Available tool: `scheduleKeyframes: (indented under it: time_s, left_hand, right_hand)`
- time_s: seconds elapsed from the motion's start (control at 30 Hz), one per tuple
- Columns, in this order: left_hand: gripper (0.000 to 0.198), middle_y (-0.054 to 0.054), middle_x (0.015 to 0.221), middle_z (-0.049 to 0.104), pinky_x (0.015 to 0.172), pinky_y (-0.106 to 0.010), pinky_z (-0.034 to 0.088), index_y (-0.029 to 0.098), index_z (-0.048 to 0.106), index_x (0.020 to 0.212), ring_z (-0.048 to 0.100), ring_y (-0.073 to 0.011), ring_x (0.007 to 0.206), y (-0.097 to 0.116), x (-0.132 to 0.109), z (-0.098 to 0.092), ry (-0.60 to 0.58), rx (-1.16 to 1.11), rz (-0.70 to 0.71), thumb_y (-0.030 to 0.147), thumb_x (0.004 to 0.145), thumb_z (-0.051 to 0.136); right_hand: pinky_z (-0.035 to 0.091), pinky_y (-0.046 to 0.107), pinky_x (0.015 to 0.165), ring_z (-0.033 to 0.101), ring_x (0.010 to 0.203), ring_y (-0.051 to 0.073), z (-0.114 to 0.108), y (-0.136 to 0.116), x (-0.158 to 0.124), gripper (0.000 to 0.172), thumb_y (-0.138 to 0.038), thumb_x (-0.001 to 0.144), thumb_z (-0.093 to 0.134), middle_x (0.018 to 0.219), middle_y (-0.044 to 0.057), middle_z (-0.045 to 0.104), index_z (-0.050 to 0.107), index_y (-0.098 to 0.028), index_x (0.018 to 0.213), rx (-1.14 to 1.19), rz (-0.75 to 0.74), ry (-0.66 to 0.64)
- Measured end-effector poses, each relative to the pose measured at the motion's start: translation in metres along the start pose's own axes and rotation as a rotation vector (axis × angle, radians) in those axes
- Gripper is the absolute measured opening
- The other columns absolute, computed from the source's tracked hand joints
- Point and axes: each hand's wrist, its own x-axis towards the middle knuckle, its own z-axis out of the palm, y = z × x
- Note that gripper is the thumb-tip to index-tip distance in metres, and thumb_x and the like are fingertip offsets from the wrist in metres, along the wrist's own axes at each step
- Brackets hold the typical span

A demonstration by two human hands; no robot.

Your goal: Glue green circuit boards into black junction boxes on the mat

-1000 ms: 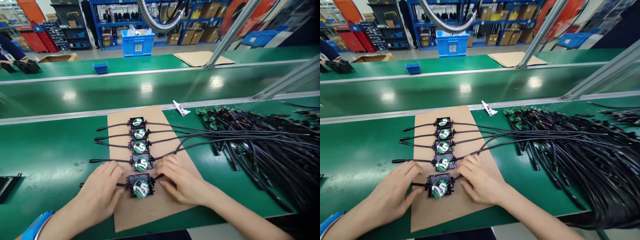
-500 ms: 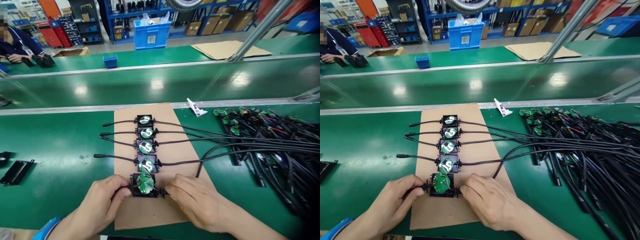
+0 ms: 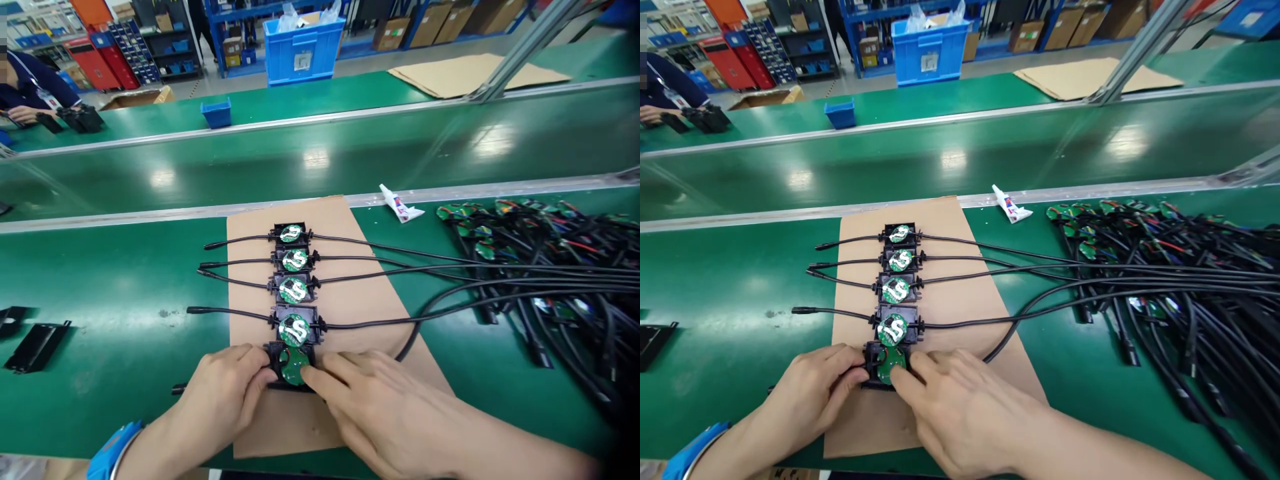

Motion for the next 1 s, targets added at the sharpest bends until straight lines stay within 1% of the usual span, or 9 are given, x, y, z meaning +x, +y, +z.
scheduleKeyframes:
  time_s: [0.1, 0.2, 0.3, 0.5, 0.67, 0.77, 0.87, 0.93, 1.0]
  left_hand:
    - [0.02, -0.002, 0.084, 0.068, 0.063, -0.027, 0.052, 0.02, 0.061, 0.096, 0.065, -0.0172, 0.072, -0.002, 0.0, -0.004, -0.028, -0.041, -0.016, 0.019, 0.094, 0.042]
    - [0.021, -0.002, 0.091, 0.07, 0.07, -0.029, 0.054, 0.022, 0.062, 0.101, 0.067, -0.0173, 0.079, -0.004, 0.0, -0.009, -0.038, -0.044, -0.01, 0.017, 0.093, 0.044]
    - [0.021, -0.003, 0.087, 0.07, 0.065, -0.027, 0.054, 0.02, 0.063, 0.098, 0.066, -0.0169, 0.075, -0.004, 0.002, -0.014, -0.005, 0.026, 0.035, 0.017, 0.092, 0.043]
    - [0.026, -0.004, 0.077, 0.065, 0.053, -0.028, 0.05, 0.016, 0.059, 0.098, 0.061, -0.0184, 0.065, -0.003, 0.006, -0.02, 0.05, 0.282, 0.194, 0.007, 0.089, 0.037]
    - [0.03, -0.004, 0.071, 0.062, 0.051, -0.031, 0.05, 0.014, 0.057, 0.092, 0.059, -0.0202, 0.06, 0.001, 0.009, -0.021, -0.036, 0.553, 0.281, -0.001, 0.074, 0.038]
    - [0.026, -0.005, 0.067, 0.06, 0.046, -0.031, 0.049, 0.012, 0.057, 0.084, 0.056, -0.0208, 0.055, 0.008, 0.014, -0.016, -0.075, 0.724, 0.325, 0.0, 0.072, 0.038]
    - [0.023, -0.005, 0.061, 0.057, 0.043, -0.03, 0.047, 0.012, 0.058, 0.077, 0.055, -0.0207, 0.051, 0.014, 0.02, -0.012, -0.082, 0.825, 0.305, -0.001, 0.072, 0.039]
    - [0.023, -0.005, 0.059, 0.056, 0.044, -0.031, 0.047, 0.013, 0.059, 0.074, 0.055, -0.0209, 0.051, 0.014, 0.021, -0.012, -0.078, 0.801, 0.271, -0.001, 0.073, 0.04]
    - [0.024, -0.006, 0.066, 0.062, 0.051, -0.033, 0.052, 0.011, 0.062, 0.082, 0.059, -0.0212, 0.057, 0.012, 0.017, -0.014, -0.036, 0.727, 0.256, 0.0, 0.077, 0.04]
  right_hand:
    - [0.033, 0.031, 0.052, 0.058, 0.067, 0.021, 0.003, -0.005, 0.008, 0.044, -0.024, 0.081, 0.048, 0.086, 0.008, 0.064, 0.053, -0.013, 0.124, -0.065, -0.01, -0.017]
    - [0.034, 0.032, 0.051, 0.058, 0.066, 0.022, 0.01, -0.009, 0.015, 0.04, -0.02, 0.079, 0.048, 0.084, 0.011, 0.066, 0.059, -0.008, 0.115, -0.081, -0.019, -0.007]
    - [0.036, 0.033, 0.052, 0.058, 0.066, 0.022, 0.014, -0.013, 0.021, 0.041, -0.015, 0.071, 0.05, 0.084, 0.013, 0.067, 0.063, -0.006, 0.108, -0.054, -0.029, -0.015]
    - [0.04, 0.033, 0.057, 0.059, 0.07, 0.022, 0.018, -0.014, 0.023, 0.041, -0.01, 0.066, 0.049, 0.087, 0.014, 0.067, 0.063, -0.007, 0.105, -0.008, -0.025, -0.028]
    - [0.039, 0.035, 0.056, 0.059, 0.07, 0.023, 0.024, -0.014, 0.02, 0.041, -0.011, 0.067, 0.05, 0.093, 0.014, 0.067, 0.061, -0.008, 0.107, -0.028, -0.034, -0.05]
    - [0.039, 0.034, 0.056, 0.059, 0.071, 0.023, 0.026, -0.015, 0.022, 0.036, -0.011, 0.068, 0.051, 0.094, 0.014, 0.067, 0.061, -0.01, 0.103, -0.003, -0.019, -0.04]
    - [0.04, 0.034, 0.057, 0.06, 0.071, 0.023, 0.024, -0.016, 0.024, 0.031, -0.009, 0.068, 0.051, 0.094, 0.013, 0.067, 0.061, -0.012, 0.097, 0.025, -0.002, -0.053]
    - [0.04, 0.033, 0.057, 0.061, 0.071, 0.023, 0.023, -0.017, 0.025, 0.031, -0.008, 0.067, 0.051, 0.092, 0.013, 0.068, 0.062, -0.012, 0.096, 0.023, 0.022, -0.063]
    - [0.042, 0.033, 0.058, 0.062, 0.071, 0.023, 0.023, -0.018, 0.024, 0.034, -0.008, 0.068, 0.051, 0.092, 0.014, 0.068, 0.062, -0.01, 0.099, 0.01, 0.038, -0.06]
